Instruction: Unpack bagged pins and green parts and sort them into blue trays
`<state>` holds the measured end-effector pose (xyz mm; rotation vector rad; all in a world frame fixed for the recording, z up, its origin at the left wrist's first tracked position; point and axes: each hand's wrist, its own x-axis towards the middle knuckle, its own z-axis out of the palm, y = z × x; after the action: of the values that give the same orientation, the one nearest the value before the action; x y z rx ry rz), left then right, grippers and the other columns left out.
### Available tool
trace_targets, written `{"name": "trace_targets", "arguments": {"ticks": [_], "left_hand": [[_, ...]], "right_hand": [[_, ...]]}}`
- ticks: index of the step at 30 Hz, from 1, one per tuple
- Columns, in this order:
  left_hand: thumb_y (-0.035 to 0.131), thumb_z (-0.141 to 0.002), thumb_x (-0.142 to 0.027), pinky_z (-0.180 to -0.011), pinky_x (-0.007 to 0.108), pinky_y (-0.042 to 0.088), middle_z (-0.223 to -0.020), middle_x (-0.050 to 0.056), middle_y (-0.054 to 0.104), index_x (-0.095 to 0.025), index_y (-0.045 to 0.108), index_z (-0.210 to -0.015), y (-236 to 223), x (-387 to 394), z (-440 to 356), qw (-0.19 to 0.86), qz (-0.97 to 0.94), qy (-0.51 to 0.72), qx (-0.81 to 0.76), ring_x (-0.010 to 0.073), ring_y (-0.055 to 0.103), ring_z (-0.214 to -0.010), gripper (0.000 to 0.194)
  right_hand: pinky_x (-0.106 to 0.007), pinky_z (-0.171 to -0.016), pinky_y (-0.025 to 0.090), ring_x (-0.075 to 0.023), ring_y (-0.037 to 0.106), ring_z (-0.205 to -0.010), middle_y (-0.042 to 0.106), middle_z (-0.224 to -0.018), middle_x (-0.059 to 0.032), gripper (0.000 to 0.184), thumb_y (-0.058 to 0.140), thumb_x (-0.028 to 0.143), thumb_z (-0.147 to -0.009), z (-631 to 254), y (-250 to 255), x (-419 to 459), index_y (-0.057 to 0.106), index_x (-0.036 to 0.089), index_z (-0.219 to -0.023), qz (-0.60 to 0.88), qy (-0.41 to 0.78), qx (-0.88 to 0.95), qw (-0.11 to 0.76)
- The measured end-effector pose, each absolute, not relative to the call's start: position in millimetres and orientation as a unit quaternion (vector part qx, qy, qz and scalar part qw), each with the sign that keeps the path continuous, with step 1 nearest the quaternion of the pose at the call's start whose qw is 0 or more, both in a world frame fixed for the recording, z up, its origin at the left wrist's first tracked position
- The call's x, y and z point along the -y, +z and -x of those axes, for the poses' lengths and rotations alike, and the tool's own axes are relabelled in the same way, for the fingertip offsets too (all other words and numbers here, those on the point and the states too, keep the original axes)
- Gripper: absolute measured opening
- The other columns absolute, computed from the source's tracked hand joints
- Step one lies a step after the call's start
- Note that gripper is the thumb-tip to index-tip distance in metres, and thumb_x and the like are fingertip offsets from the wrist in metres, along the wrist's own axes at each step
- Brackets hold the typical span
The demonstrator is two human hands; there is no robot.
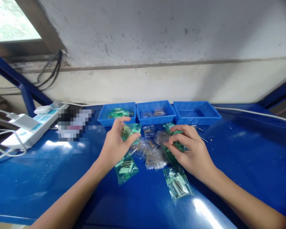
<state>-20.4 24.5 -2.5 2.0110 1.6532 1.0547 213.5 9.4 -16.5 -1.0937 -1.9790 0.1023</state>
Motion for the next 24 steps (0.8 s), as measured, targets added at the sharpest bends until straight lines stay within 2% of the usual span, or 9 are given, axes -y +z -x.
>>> {"name": "trace_targets", "arguments": {"ticks": [3,5,7,10,13,15,17,19,24], "left_hand": [[0.063,-0.079,-0.036,-0.045,0.019,0.04,-0.062,-0.005,0.054,-0.021,0.048,-0.089,-4,-14,6,0.236,-0.71,0.368,-0.552,0.0103,0.052,-0.052,0.023],[0.064,-0.08,-0.032,-0.044,0.018,0.038,-0.058,-0.007,0.049,-0.02,0.047,-0.082,-5,-8,0,0.228,-0.736,0.374,-0.517,0.0084,0.048,-0.048,0.02],[0.066,-0.079,-0.025,-0.05,0.02,0.041,-0.066,-0.005,0.053,-0.02,0.05,-0.084,-7,-4,-3,0.174,-0.783,0.399,-0.445,0.0089,0.051,-0.055,0.017],[0.064,-0.078,-0.01,-0.062,0.024,0.047,-0.091,0.003,0.056,-0.02,0.056,-0.093,-8,-2,0,0.111,-0.838,0.433,-0.313,0.0109,0.055,-0.071,0.02],[0.055,-0.077,0.003,-0.071,0.028,0.049,-0.112,0.007,0.049,-0.022,0.061,-0.096,-10,-3,4,0.104,-0.853,0.432,-0.273,0.0134,0.054,-0.084,0.032],[0.048,-0.075,0.008,-0.078,0.032,0.048,-0.117,0.007,0.044,-0.023,0.063,-0.095,-10,-5,5,0.101,-0.856,0.43,-0.27,0.0174,0.051,-0.098,0.04],[0.043,-0.074,0.012,-0.082,0.034,0.048,-0.118,0.007,0.042,-0.022,0.064,-0.092,-9,-5,5,0.102,-0.857,0.431,-0.263,0.0194,0.048,-0.107,0.044],[0.04,-0.072,0.013,-0.086,0.036,0.047,-0.118,0.007,0.039,-0.022,0.064,-0.091,-8,-5,5,0.106,-0.861,0.424,-0.26,0.0199,0.046,-0.112,0.047],[0.042,-0.075,0.01,-0.096,0.041,0.043,-0.124,0.007,0.033,-0.025,0.062,-0.099,-8,-3,3,0.119,-0.872,0.372,-0.295,0.0221,0.038,-0.121,0.047]], "right_hand": [[-0.035,-0.076,0.041,-0.0198,0.053,-0.089,0.06,-0.09,-0.0054,0.011,0.063,0.013,-0.078,-207,-12,-4,0.059,0.019,-0.069,0.423,0.093,0.787,0.44],[-0.032,-0.073,0.041,-0.0171,0.053,-0.079,0.061,-0.077,-0.0023,0.013,0.064,0.015,-0.077,-202,-9,2,0.059,0.019,-0.066,0.426,0.175,0.768,0.445],[-0.029,-0.064,0.04,-0.0136,0.051,-0.066,0.058,-0.064,0.001,0.017,0.066,0.019,-0.076,-197,-6,8,0.057,0.019,-0.061,0.446,0.298,0.723,0.436],[-0.025,-0.053,0.036,-0.0094,0.044,-0.053,0.052,-0.055,0.0037,0.022,0.069,0.026,-0.073,-192,-4,15,0.054,0.018,-0.058,0.448,0.497,0.618,0.412],[-0.025,-0.056,0.038,-0.01,0.048,-0.057,0.055,-0.063,0.0019,0.018,0.069,0.031,-0.073,-193,-3,18,0.058,0.018,-0.068,0.388,0.629,0.548,0.393],[-0.026,-0.062,0.041,-0.0127,0.054,-0.067,0.058,-0.072,-0.0009,0.018,0.065,0.035,-0.076,-195,-2,18,0.06,0.018,-0.08,0.341,0.68,0.524,0.382],[-0.027,-0.063,0.041,-0.0145,0.057,-0.072,0.06,-0.077,-0.0033,0.023,0.061,0.04,-0.08,-197,-1,17,0.061,0.018,-0.088,0.31,0.709,0.51,0.377],[-0.026,-0.06,0.042,-0.0133,0.056,-0.068,0.059,-0.073,-0.0031,0.024,0.059,0.04,-0.081,-196,-1,17,0.061,0.017,-0.087,0.323,0.698,0.513,0.382],[-0.023,-0.052,0.041,-0.0094,0.049,-0.054,0.054,-0.062,0.0019,0.014,0.055,0.03,-0.084,-194,-6,18,0.061,0.018,-0.08,0.441,0.506,0.602,0.432]]}}
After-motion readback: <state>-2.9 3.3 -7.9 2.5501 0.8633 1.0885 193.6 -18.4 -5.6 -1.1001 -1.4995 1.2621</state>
